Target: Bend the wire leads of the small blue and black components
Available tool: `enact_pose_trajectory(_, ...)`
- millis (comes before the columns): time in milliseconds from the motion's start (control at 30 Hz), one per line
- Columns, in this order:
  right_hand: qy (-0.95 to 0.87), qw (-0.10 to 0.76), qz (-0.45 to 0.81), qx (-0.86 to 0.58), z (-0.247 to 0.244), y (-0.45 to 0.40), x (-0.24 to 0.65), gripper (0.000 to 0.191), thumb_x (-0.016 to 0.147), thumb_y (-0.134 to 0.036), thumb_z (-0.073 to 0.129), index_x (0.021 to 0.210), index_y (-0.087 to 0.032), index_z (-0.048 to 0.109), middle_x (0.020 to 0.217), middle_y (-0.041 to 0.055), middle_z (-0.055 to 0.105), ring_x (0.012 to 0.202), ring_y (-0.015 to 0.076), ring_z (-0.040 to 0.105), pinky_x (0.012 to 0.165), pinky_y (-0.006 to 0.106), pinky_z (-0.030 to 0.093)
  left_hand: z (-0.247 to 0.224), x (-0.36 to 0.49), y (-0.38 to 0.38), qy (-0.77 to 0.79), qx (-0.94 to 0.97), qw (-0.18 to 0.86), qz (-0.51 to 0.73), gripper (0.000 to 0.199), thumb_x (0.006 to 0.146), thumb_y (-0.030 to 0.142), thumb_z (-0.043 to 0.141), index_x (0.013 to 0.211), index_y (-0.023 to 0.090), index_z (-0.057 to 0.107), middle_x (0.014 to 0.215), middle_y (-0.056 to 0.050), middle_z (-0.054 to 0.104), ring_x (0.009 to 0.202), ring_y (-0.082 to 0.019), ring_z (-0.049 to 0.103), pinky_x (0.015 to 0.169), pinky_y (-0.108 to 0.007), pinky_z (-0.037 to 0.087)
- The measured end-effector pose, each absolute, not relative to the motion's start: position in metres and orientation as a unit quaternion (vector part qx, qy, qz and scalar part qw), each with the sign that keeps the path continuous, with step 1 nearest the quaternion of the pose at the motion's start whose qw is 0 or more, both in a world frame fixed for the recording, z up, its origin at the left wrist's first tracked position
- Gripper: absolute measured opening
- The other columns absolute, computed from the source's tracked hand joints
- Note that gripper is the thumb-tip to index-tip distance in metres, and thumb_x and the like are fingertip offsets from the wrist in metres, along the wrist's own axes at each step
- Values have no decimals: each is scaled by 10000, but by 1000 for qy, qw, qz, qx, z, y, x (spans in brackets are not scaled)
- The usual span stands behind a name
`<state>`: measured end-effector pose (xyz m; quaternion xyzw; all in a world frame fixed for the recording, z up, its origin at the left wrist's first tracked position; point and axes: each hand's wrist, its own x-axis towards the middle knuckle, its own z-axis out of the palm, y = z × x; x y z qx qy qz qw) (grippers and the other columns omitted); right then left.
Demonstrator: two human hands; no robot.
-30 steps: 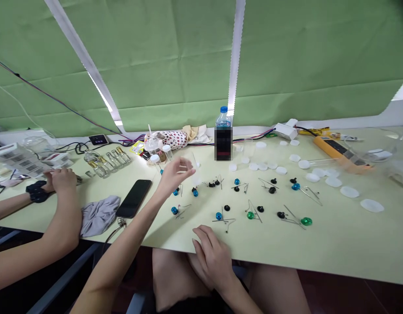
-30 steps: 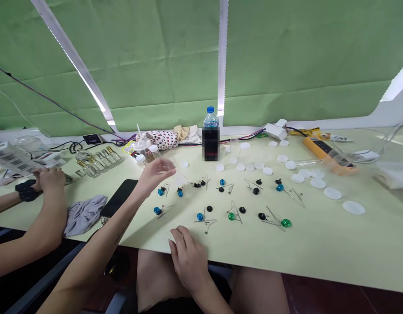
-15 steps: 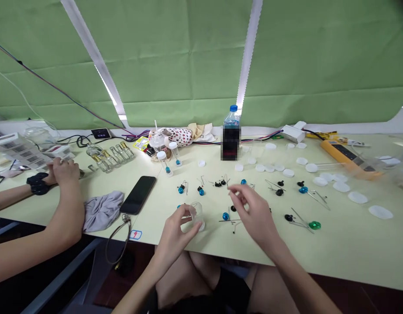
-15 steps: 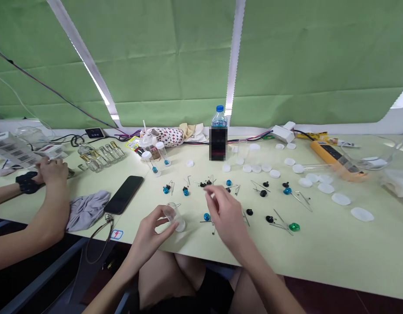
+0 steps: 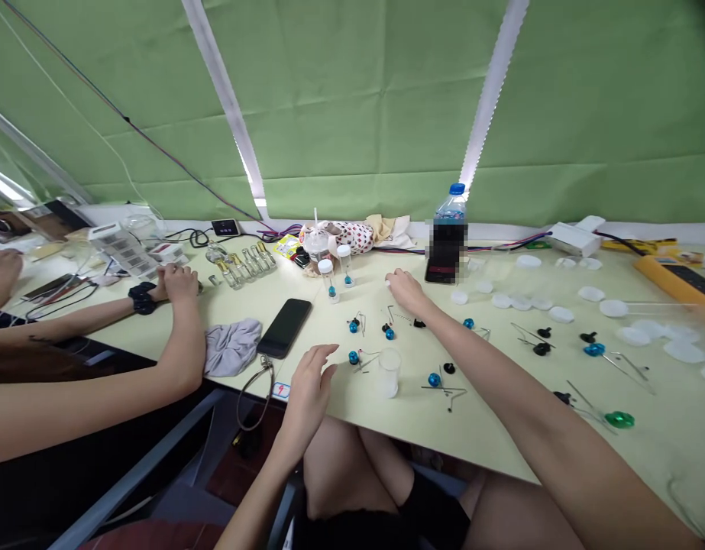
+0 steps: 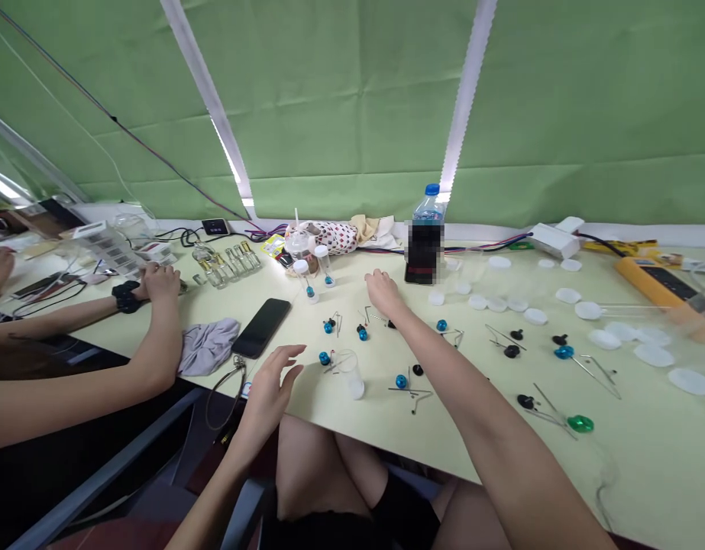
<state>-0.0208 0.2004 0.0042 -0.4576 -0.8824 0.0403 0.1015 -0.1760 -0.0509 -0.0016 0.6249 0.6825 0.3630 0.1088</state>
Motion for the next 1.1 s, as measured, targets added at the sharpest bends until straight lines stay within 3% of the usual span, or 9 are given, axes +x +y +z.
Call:
enact_pose_trajectory(167,-884,167,14,-436,26,166,2,355,986,-190,289,1111,-31,582,1058,125,549,974,164,525,835,275,372,-19,-176,-30,683,657,106,300,338,850,151,508,1179,185,577,1152,-94,626,1044,-237,594,903,-423,488)
enact_pose_trajectory(267,-901,169,12,-399,30,120,26,301,975,-204,359,1153,-126,589,1031,66,580,926,142,561,805,245,399,-27,-170,-18,684,662,104,289,295,835,190,552,1123,170,616,1104,-98,650,1003,-247,597,875,-414,484)
enact_pose_trajectory(367,-923,143,2,-358,15,75,45,241,910,-139,497,1120,-151,613,1000,66,607,902,176,583,770,267,431,-30,-165,-12,686,661,101,287,192,845,218,542,1001,182,649,1022,-80,672,938,-243,599,835,-402,476)
enact_pose_trajectory(500,-932,105,-46,-343,-17,49,53,229,865,-54,508,1019,-165,635,956,80,620,840,214,585,741,337,435,-29,-165,-14,703,638,114,293,160,853,268,522,929,186,637,949,-70,681,866,-233,623,789,-377,476)
enact_pose_trajectory(700,-939,109,-75,-318,-28,49,54,304,855,-28,504,1126,-130,597,1078,119,614,1017,267,543,812,380,433,-16,-172,-24,722,588,188,314,139,825,255,527,920,215,621,897,-45,712,867,-227,670,781,-338,476)
enact_pose_trajectory(867,-920,172,5,-353,-13,28,62,404,885,-121,542,1287,-135,496,1216,118,571,1105,267,486,886,387,425,-7,-173,-25,696,579,232,356,183,823,252,522,955,215,643,918,-46,704,867,-213,662,770,-322,495)
enact_pose_trajectory(1000,-884,220,107,-399,-9,6,46,572,845,-293,656,1348,-155,422,1160,94,604,1038,256,500,867,383,431,-8,-171,-23,673,580,240,390,257,832,244,511,1039,208,659,997,-66,690,902,-212,648,780,-322,517)
enact_pose_trajectory(1100,-862,235,122,-431,-15,0,30,498,840,-273,659,1289,-176,468,1041,79,641,986,254,514,837,388,425,-14,-171,-23,659,582,244,408,290,853,242,493,1095,206,649,1038,-74,680,881,-203,648,784,-332,523)
